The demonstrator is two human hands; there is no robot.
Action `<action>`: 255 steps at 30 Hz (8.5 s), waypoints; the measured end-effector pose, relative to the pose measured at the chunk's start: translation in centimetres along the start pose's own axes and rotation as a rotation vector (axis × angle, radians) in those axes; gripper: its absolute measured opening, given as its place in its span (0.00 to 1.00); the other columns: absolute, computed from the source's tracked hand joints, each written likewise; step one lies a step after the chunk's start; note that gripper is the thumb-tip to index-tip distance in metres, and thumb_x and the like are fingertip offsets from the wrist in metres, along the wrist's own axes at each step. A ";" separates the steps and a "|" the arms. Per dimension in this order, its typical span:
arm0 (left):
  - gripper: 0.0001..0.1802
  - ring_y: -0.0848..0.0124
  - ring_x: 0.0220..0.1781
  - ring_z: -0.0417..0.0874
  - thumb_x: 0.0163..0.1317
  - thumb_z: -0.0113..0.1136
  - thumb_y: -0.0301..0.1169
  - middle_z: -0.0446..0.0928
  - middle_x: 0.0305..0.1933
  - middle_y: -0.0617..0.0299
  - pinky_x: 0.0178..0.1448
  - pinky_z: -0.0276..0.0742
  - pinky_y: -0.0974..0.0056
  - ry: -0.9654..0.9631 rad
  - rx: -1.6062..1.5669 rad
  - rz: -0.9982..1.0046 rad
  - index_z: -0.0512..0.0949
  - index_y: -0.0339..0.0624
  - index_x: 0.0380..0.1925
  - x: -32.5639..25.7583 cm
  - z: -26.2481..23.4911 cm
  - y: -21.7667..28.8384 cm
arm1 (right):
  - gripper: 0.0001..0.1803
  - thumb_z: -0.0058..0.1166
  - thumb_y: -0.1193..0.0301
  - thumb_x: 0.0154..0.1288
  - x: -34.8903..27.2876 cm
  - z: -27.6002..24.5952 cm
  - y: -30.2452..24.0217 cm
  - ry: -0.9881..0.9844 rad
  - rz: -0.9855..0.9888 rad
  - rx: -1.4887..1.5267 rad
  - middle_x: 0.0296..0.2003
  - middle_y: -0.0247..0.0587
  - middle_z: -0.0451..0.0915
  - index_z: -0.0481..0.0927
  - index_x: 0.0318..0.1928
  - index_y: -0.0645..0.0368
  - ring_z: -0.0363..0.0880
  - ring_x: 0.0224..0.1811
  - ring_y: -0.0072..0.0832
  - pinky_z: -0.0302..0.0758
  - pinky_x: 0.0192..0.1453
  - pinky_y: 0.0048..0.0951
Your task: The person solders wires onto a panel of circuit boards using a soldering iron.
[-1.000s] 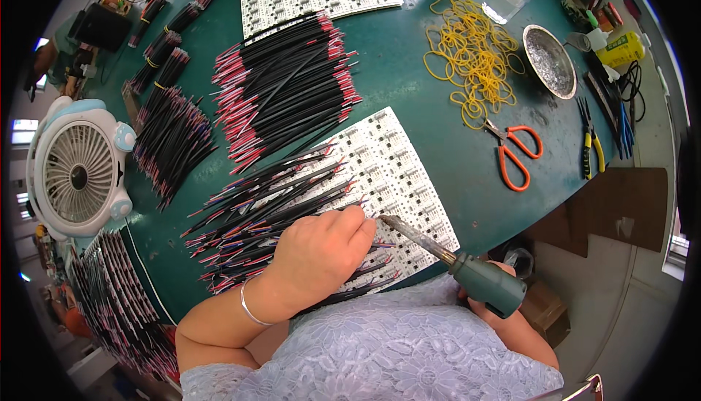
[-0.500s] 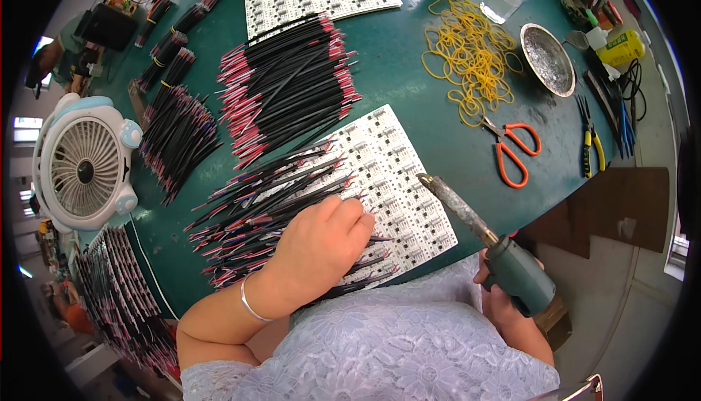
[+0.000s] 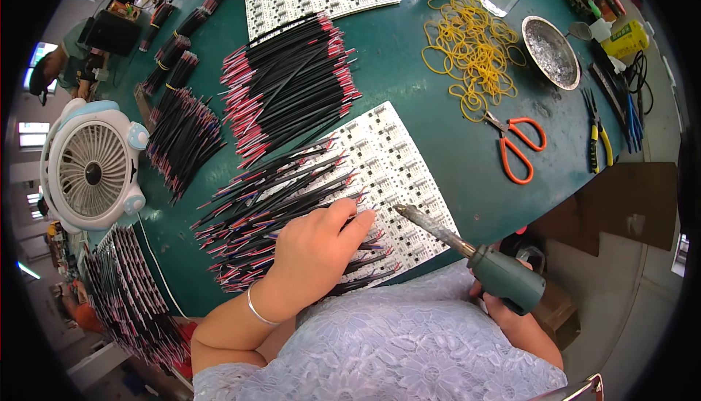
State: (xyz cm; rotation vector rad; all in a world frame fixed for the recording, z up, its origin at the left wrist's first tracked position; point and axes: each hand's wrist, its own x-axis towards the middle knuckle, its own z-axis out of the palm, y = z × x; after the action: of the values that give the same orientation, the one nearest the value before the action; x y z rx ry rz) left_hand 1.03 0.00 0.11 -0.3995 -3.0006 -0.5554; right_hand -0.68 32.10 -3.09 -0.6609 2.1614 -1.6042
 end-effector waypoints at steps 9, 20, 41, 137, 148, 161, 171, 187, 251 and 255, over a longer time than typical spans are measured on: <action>0.14 0.69 0.31 0.79 0.53 0.61 0.28 0.74 0.33 0.65 0.30 0.73 0.65 -0.112 0.088 0.092 0.82 0.46 0.41 1.0 -0.6 -0.5 | 0.13 0.62 0.78 0.52 0.4 1.1 0.4 0.024 0.019 -0.088 0.38 0.46 0.84 0.83 0.41 0.62 0.83 0.38 0.42 0.78 0.43 0.37; 0.13 0.69 0.29 0.77 0.53 0.61 0.28 0.74 0.33 0.65 0.30 0.72 0.65 -0.130 0.116 0.112 0.81 0.45 0.40 1.1 -0.6 -0.5 | 0.15 0.59 0.73 0.59 0.5 0.0 0.7 -0.041 -0.051 -0.084 0.35 0.43 0.81 0.79 0.47 0.65 0.81 0.30 0.32 0.77 0.36 0.31; 0.14 0.64 0.29 0.78 0.49 0.63 0.23 0.75 0.35 0.62 0.30 0.75 0.61 0.058 -0.067 0.011 0.81 0.45 0.39 -0.3 1.1 0.9 | 0.14 0.56 0.66 0.63 -0.6 -0.8 -1.6 -0.006 0.069 -0.043 0.29 0.39 0.82 0.79 0.43 0.63 0.81 0.26 0.30 0.76 0.37 0.32; 0.12 0.66 0.23 0.77 0.51 0.63 0.19 0.74 0.31 0.61 0.25 0.74 0.64 0.051 -0.195 0.032 0.83 0.38 0.37 -1.6 2.3 2.5 | 0.14 0.63 0.76 0.45 -2.4 -0.9 0.1 -0.096 -0.008 -0.060 0.33 0.45 0.83 0.83 0.37 0.62 0.83 0.30 0.40 0.79 0.35 0.33; 0.10 0.65 0.21 0.76 0.52 0.63 0.20 0.72 0.29 0.61 0.23 0.73 0.63 0.008 -0.138 0.007 0.82 0.38 0.36 -1.3 2.0 2.9 | 0.09 0.55 0.72 0.59 -1.9 -1.1 -1.0 0.012 -0.155 -0.176 0.26 0.42 0.81 0.80 0.37 0.64 0.81 0.24 0.33 0.77 0.31 0.33; 0.11 0.66 0.23 0.78 0.49 0.63 0.21 0.74 0.30 0.62 0.24 0.73 0.64 0.012 -0.157 0.043 0.82 0.41 0.35 -0.9 1.6 2.7 | 0.08 0.55 0.72 0.58 -2.6 -0.7 -0.2 -0.043 -0.072 -0.089 0.25 0.40 0.79 0.80 0.35 0.64 0.81 0.24 0.31 0.76 0.31 0.32; 0.10 0.68 0.25 0.78 0.53 0.60 0.26 0.72 0.33 0.61 0.25 0.73 0.65 -0.155 0.090 0.094 0.79 0.40 0.38 -0.8 1.1 3.7 | 0.19 0.63 0.72 0.49 -2.9 -2.1 0.1 -0.267 -0.074 -0.178 0.34 0.46 0.84 0.81 0.43 0.65 0.84 0.32 0.38 0.79 0.38 0.30; 0.12 0.67 0.30 0.80 0.52 0.58 0.30 0.72 0.31 0.63 0.29 0.74 0.65 -0.110 -0.005 0.120 0.80 0.44 0.39 -1.6 1.5 2.3 | 0.30 0.58 0.59 0.63 2.9 3.6 -3.3 0.380 0.236 0.778 0.46 0.59 0.77 0.66 0.59 0.65 0.83 0.41 0.48 0.67 0.70 0.58; 0.08 0.61 0.26 0.78 0.54 0.62 0.20 0.72 0.32 0.57 0.27 0.76 0.61 0.019 -0.183 0.002 0.81 0.37 0.36 -3.2 2.7 4.0 | 0.18 0.68 0.71 0.41 -4.8 0.0 1.0 -0.047 -0.149 -0.363 0.33 0.41 0.83 0.85 0.38 0.58 0.83 0.31 0.38 0.79 0.36 0.33; 0.08 0.61 0.26 0.78 0.54 0.62 0.21 0.72 0.32 0.57 0.27 0.76 0.61 -0.010 -0.163 -0.022 0.80 0.36 0.36 -3.2 2.6 4.2 | 0.14 0.64 0.73 0.47 -4.7 -0.2 0.8 -0.020 -0.158 -0.253 0.33 0.42 0.83 0.84 0.37 0.59 0.83 0.31 0.39 0.79 0.35 0.34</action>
State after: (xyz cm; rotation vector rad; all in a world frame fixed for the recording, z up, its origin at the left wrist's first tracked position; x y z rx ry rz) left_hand 5.19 3.93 -1.22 -0.3797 -2.9827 -0.8050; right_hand 2.95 35.13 -3.72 -0.9402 2.3716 -1.4009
